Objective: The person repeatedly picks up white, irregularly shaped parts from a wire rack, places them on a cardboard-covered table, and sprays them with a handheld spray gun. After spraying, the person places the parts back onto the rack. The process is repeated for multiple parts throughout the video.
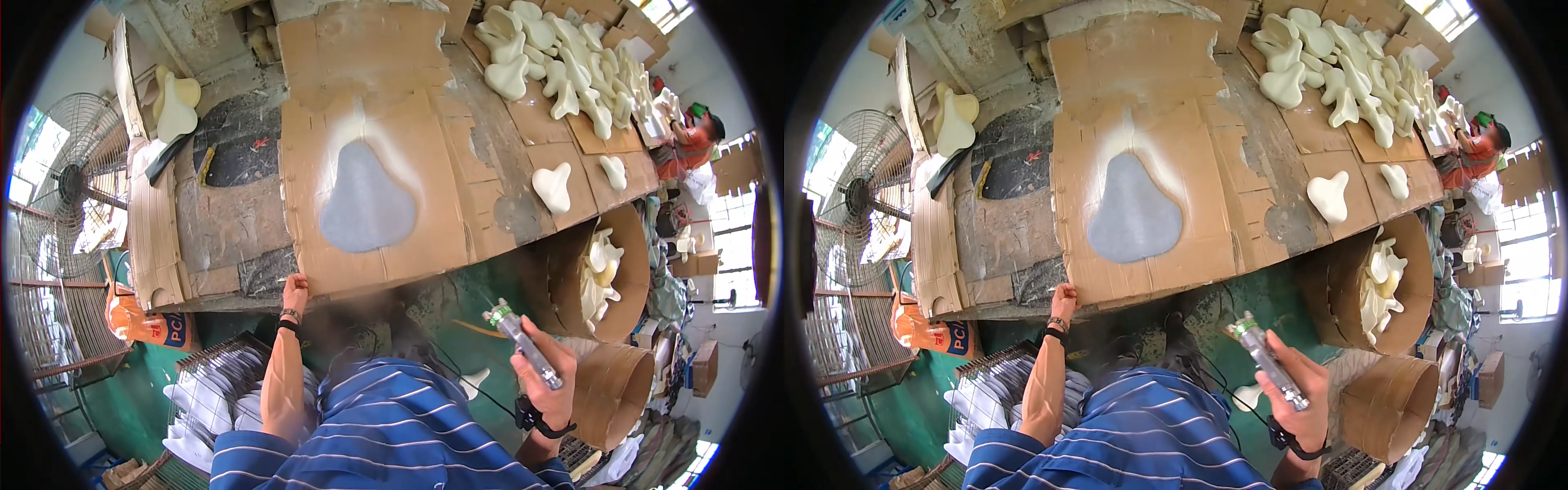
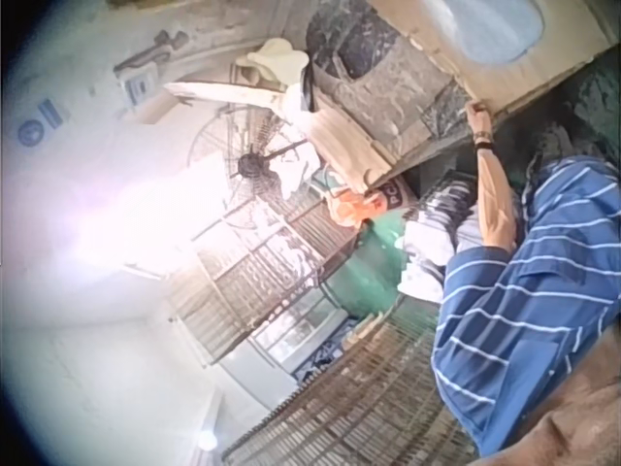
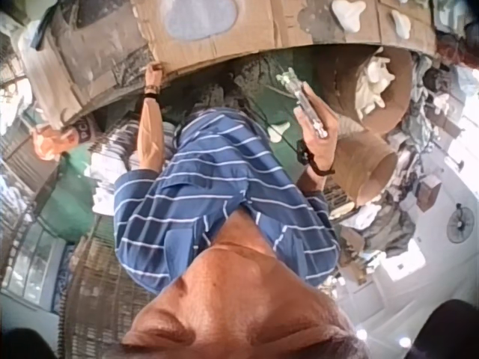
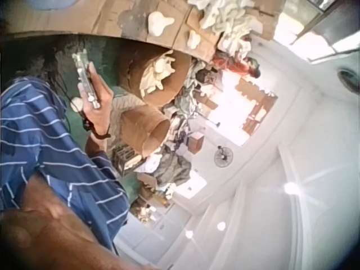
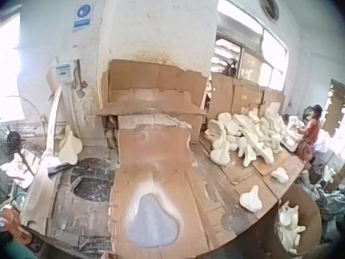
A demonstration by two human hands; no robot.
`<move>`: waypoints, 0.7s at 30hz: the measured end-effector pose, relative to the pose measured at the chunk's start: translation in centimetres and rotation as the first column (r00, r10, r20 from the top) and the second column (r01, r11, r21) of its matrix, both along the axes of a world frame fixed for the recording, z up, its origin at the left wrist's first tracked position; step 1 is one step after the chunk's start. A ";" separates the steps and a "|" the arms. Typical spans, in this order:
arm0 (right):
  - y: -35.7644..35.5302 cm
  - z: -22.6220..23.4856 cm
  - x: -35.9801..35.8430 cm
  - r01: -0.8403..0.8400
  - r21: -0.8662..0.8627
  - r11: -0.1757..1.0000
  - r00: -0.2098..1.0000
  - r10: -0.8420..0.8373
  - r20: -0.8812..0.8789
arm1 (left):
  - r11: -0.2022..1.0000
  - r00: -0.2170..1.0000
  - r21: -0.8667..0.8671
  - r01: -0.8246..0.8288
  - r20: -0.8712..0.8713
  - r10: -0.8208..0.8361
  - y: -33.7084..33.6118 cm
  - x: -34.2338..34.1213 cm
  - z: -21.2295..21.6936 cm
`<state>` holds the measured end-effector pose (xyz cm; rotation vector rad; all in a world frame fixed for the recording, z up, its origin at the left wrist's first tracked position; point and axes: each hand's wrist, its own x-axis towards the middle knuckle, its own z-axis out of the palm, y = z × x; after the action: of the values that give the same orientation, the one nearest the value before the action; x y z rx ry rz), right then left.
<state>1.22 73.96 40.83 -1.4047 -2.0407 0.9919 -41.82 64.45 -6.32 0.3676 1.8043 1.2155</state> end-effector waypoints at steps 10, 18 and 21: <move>-1.8 -2.0 -0.4 -0.024 -0.171 0.985 0.998 0.013 -0.065 | 0.998 0.990 -0.048 -0.051 -0.133 0.045 0.9 0.8 0.3; -2.5 -2.3 2.1 0.132 -0.152 0.980 0.991 -0.132 0.006 | 0.940 0.726 -0.339 -0.037 -0.656 -0.208 5.6 6.6 7.4; -1.8 -1.4 2.8 0.035 -0.178 0.983 0.999 -0.030 0.029 | 0.865 0.613 -0.495 -0.077 -0.708 -0.351 8.2 7.8 8.1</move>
<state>4.00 72.11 39.46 -1.5438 -1.9812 1.1724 -33.99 72.65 1.82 0.8270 2.6880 0.4141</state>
